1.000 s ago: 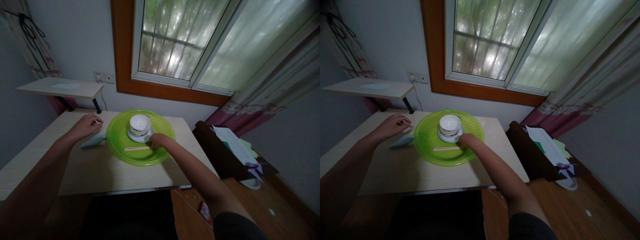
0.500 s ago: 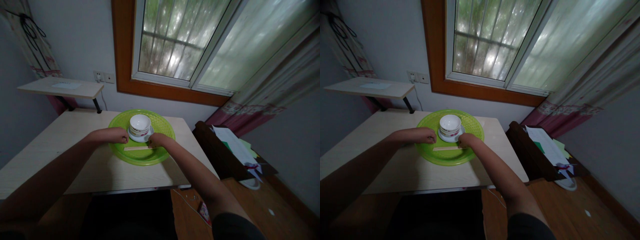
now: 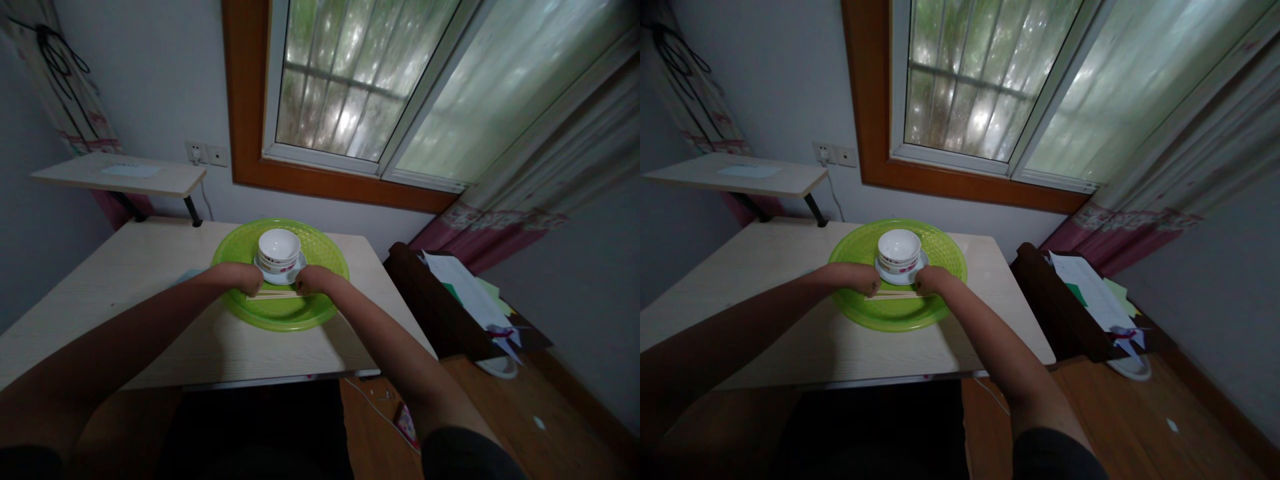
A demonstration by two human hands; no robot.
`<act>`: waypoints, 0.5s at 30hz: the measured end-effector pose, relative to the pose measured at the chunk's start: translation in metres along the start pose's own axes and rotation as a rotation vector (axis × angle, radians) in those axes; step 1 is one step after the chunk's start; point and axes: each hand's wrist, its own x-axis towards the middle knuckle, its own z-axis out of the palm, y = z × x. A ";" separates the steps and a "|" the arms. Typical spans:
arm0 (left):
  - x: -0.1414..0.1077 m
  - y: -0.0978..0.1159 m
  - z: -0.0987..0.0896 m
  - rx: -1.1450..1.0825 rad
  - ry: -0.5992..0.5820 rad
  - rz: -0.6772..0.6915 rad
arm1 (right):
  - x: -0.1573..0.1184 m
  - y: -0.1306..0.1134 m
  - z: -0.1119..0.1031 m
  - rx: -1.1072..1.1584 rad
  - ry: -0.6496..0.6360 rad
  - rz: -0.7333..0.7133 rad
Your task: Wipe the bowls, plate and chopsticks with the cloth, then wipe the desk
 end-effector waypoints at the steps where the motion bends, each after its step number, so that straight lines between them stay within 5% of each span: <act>1: 0.002 -0.001 0.001 0.008 -0.004 -0.004 | 0.000 0.000 0.001 -0.005 0.009 0.004; 8: -0.003 0.002 0.004 0.035 -0.034 -0.095 | 0.004 0.004 0.006 -0.094 0.044 0.073; 15: -0.003 -0.009 0.009 -0.118 0.128 -0.145 | 0.004 0.007 0.004 -0.064 0.029 0.085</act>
